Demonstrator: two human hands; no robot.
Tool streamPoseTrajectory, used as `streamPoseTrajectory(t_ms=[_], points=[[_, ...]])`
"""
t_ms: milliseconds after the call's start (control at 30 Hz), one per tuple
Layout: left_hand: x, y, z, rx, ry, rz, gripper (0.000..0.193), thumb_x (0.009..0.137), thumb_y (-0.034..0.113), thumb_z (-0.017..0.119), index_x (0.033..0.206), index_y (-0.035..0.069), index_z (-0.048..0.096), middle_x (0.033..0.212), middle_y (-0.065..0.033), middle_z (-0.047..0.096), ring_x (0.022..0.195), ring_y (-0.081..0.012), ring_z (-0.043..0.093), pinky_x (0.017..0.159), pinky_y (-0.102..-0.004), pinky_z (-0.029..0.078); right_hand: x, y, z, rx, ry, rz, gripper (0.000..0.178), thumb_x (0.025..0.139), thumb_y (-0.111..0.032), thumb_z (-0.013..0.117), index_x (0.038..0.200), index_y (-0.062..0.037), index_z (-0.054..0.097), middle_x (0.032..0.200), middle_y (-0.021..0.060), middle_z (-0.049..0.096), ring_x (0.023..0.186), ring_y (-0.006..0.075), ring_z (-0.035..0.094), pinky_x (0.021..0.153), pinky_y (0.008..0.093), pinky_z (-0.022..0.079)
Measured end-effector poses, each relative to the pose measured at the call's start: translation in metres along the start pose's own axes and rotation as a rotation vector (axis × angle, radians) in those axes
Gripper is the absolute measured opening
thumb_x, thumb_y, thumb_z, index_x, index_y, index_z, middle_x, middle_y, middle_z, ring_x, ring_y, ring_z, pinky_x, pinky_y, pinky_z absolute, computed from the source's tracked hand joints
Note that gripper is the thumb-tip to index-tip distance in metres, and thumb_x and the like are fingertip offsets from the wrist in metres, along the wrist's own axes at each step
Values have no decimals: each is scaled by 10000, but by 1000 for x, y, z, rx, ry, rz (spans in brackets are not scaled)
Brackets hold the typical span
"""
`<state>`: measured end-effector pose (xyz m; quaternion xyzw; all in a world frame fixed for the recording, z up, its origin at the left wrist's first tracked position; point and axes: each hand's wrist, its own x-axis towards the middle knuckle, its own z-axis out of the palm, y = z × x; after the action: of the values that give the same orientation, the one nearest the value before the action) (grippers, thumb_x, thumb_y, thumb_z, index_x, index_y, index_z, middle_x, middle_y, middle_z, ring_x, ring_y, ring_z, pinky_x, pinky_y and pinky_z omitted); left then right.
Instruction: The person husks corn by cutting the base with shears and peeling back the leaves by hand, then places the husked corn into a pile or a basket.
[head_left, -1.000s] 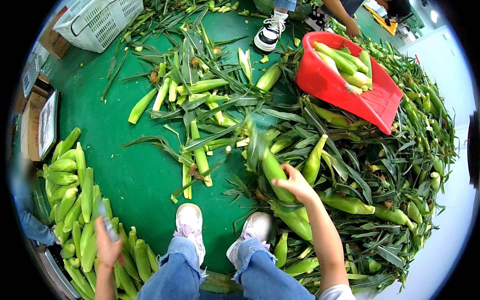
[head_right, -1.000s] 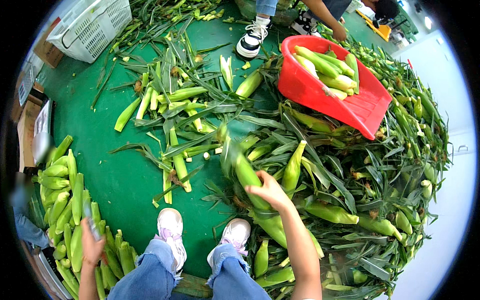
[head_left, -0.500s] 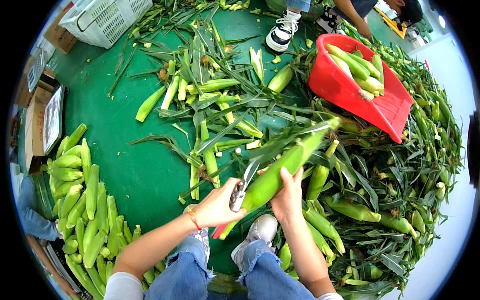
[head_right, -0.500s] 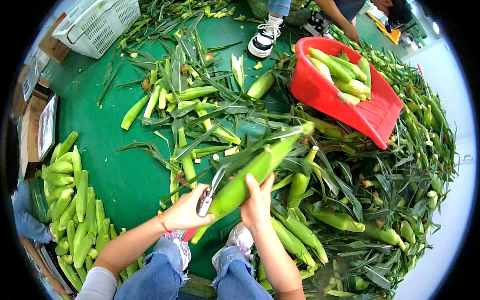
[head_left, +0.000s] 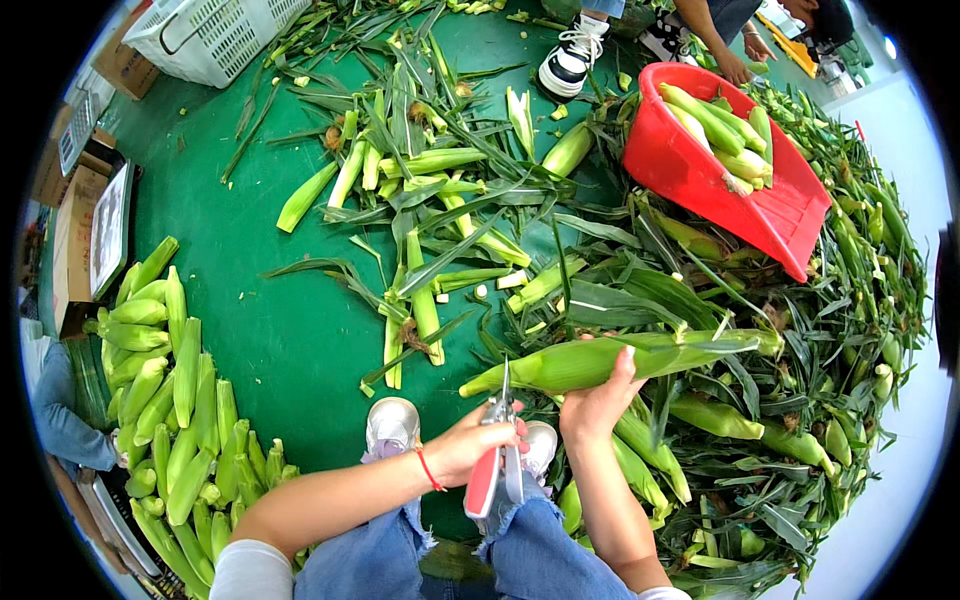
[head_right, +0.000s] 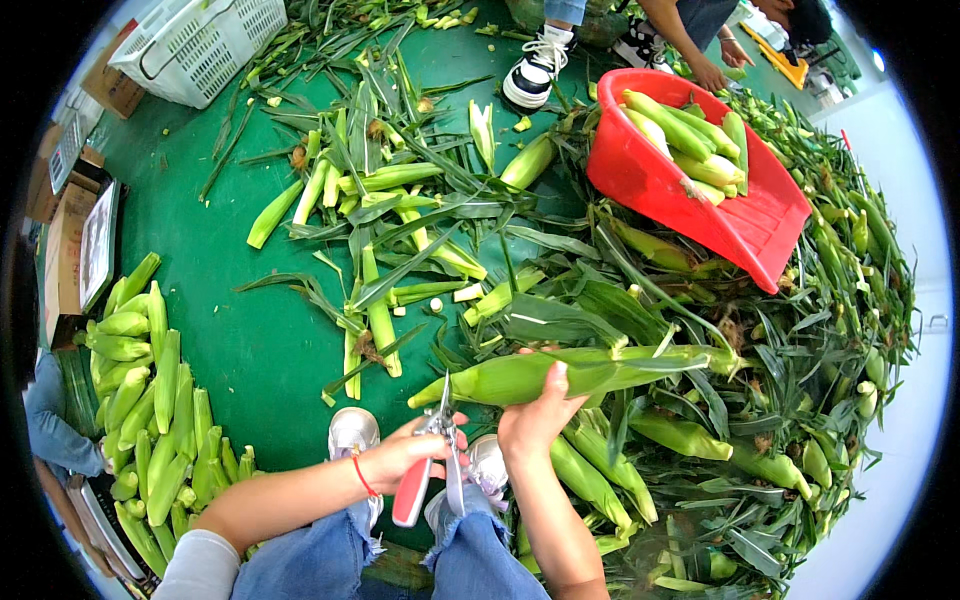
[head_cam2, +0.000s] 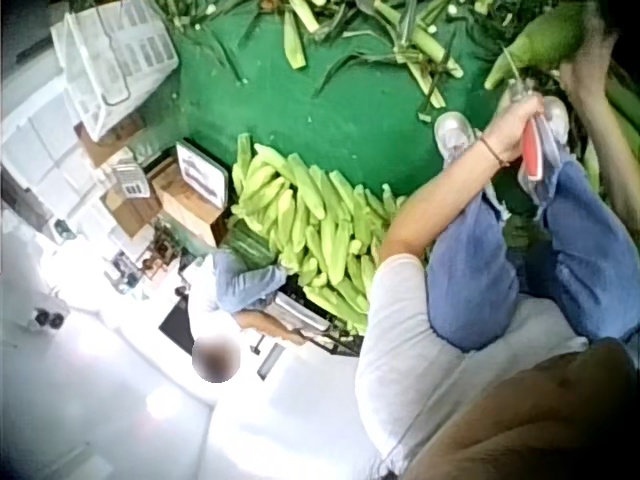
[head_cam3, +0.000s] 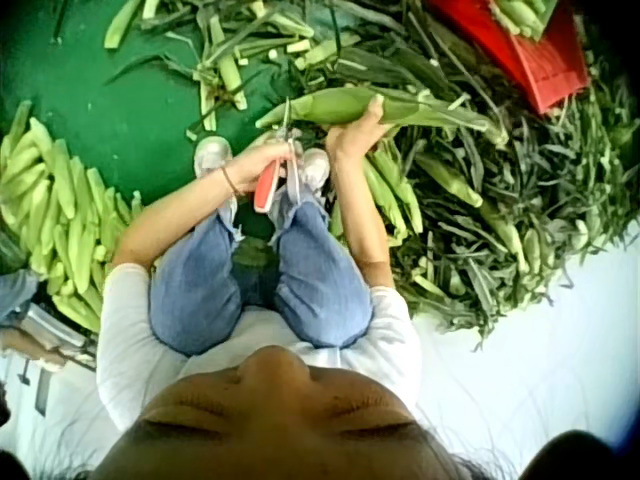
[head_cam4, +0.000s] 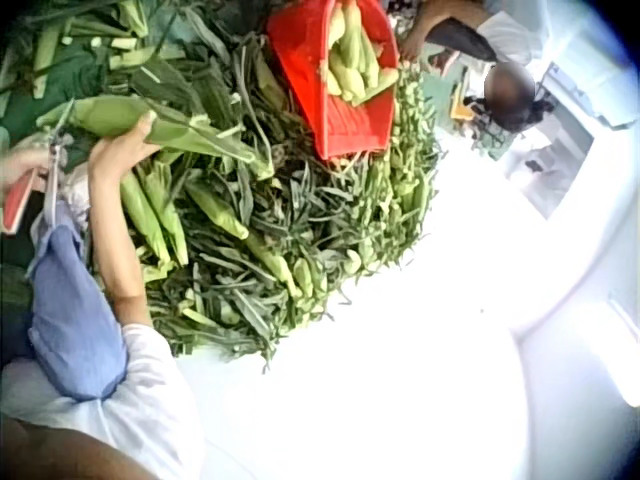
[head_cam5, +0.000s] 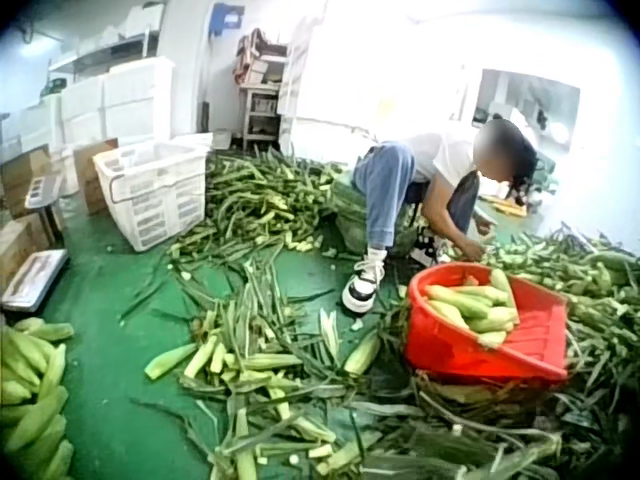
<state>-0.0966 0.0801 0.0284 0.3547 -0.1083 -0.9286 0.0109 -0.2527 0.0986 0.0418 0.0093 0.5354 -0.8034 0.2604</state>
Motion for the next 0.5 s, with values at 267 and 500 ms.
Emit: streamPoseTrajectory(t_ms=[267,500], points=[[-12,8,-1,170,-15,195,375,762,45,559,1118,30,441,824,-40,492,637,-153,566,555,-321,515,28,-7,-22,263,169,394,552,898,-519,455,1125,-15,434,990,129,533,966,313,556,910,474,445],[-3,9,-17,139,149,292,363,783,-19,515,1134,29,434,866,-59,526,653,-166,576,541,-301,497,14,1,-26,143,26,256,531,929,-431,462,1295,-58,369,1253,122,486,1166,283,470,1015,451,354]])
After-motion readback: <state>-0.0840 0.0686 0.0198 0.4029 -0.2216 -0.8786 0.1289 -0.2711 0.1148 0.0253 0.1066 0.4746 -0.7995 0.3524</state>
